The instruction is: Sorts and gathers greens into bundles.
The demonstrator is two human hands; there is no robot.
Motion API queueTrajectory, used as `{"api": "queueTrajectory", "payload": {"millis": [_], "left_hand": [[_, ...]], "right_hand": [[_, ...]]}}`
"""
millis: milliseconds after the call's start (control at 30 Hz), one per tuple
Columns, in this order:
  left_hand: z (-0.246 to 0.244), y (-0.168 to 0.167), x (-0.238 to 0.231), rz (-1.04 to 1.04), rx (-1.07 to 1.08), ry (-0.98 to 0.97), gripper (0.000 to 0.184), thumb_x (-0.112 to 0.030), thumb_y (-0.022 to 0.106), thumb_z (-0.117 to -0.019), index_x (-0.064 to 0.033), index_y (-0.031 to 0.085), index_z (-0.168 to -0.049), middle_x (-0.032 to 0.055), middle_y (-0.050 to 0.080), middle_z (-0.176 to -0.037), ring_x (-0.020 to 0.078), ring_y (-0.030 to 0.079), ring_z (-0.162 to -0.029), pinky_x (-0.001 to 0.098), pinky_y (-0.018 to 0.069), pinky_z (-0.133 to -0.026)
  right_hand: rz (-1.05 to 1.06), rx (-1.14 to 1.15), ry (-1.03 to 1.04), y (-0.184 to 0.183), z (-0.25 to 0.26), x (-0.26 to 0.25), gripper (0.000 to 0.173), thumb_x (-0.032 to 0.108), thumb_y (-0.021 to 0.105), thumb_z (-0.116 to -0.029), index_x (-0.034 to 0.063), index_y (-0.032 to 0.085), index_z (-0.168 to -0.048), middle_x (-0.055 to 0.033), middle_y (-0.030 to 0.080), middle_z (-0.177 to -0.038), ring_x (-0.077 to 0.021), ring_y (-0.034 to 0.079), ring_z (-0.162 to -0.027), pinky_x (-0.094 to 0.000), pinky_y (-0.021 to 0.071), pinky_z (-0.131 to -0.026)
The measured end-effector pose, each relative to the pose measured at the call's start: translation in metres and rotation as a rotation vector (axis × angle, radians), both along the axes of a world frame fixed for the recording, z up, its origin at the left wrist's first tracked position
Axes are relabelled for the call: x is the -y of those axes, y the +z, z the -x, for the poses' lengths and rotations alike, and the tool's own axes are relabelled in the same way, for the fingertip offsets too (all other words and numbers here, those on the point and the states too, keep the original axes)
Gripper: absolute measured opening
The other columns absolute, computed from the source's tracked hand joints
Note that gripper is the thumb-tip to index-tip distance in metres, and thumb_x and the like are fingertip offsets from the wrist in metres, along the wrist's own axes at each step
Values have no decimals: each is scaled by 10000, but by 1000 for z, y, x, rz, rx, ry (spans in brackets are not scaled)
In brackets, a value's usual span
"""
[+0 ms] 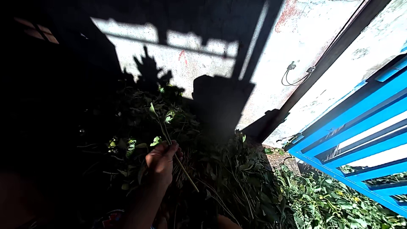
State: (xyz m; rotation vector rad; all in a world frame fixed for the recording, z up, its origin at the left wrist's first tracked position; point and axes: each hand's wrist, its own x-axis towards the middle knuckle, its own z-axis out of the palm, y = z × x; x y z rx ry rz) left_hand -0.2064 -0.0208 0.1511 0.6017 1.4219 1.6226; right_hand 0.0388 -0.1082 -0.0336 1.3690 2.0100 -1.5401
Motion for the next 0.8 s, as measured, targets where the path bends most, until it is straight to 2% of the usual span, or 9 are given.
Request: {"api": "queueTrajectory", "payload": {"millis": [67,133,233,300,367,467,533,600,800], "left_hand": [[-4,-6,0,32,19,-64,100,-46,643,-996,24,675,-1061,131,710,-819,209,703,-638,332,620,-581],[-7,-8,-1,67,42,-99,123,-73,648,-1001,38,677,-1045,158,712,-814,235,710,-637,349,627,-586],[-12,-8,-3,115,68,-127,185,-120,628,-1025,56,673,-1056,175,710,-792,254,716,-641,360,629,-596],[-13,-8,-3,133,85,-139,179,-109,624,-1026,64,664,-1049,175,714,-793,251,722,-652,354,631,-607],[-14,-8,-2,154,111,-144,161,-93,637,-1015,64,661,-1041,174,718,-804,250,727,-663,353,634,-615],[-17,-12,-1,184,152,-163,140,-75,647,-1005,61,656,-1034,175,716,-823,254,728,-682,356,635,-624],[-22,-19,3,214,163,-192,124,-50,663,-989,62,658,-1042,174,720,-844,256,732,-703,352,636,-631],[-28,-26,6,235,175,-230,109,-25,663,-981,59,662,-1051,173,725,-864,262,736,-727,361,637,-644],[-44,-44,11,243,203,-321,118,-15,670,-974,48,667,-1074,180,741,-930,274,747,-794,376,640,-686]], "right_hand": [[-72,188,-122,0,-2,-25,487,445,540,-1023,4,684,-1172,-251,686,-1178,-413,656,-1142,-637,498,-976],[-98,444,-231,-16,-5,-44,473,422,494,-1032,41,675,-1244,-226,658,-1299,-417,616,-1241,-642,498,-992],[-87,534,-274,-62,-22,-46,510,475,515,-1004,104,658,-1322,-196,627,-1383,-433,541,-1334,-695,441,-1029],[-115,400,-324,-81,-31,-38,436,436,549,-1000,105,703,-1238,-191,690,-1271,-408,625,-1231,-676,476,-996],[-204,167,-510,-78,-32,-26,348,341,573,-999,67,719,-1157,-187,730,-1102,-372,692,-1069,-630,516,-944],[-390,-187,-872,-48,-20,-16,297,200,576,-1009,28,712,-1209,-134,744,-904,-264,724,-786,-506,598,-772],[-343,-408,-1017,-25,-15,-18,295,128,552,-1026,-8,679,-1255,-126,741,-880,-214,709,-694,-424,614,-670],[-323,-569,-1082,-4,-10,-24,298,95,556,-1022,-28,656,-1274,-126,739,-877,-193,696,-667,-382,603,-622],[-443,-817,-1116,59,32,-28,301,4,638,-959,-64,619,-1251,-121,750,-911,-171,724,-753,-337,615,-674]]}}
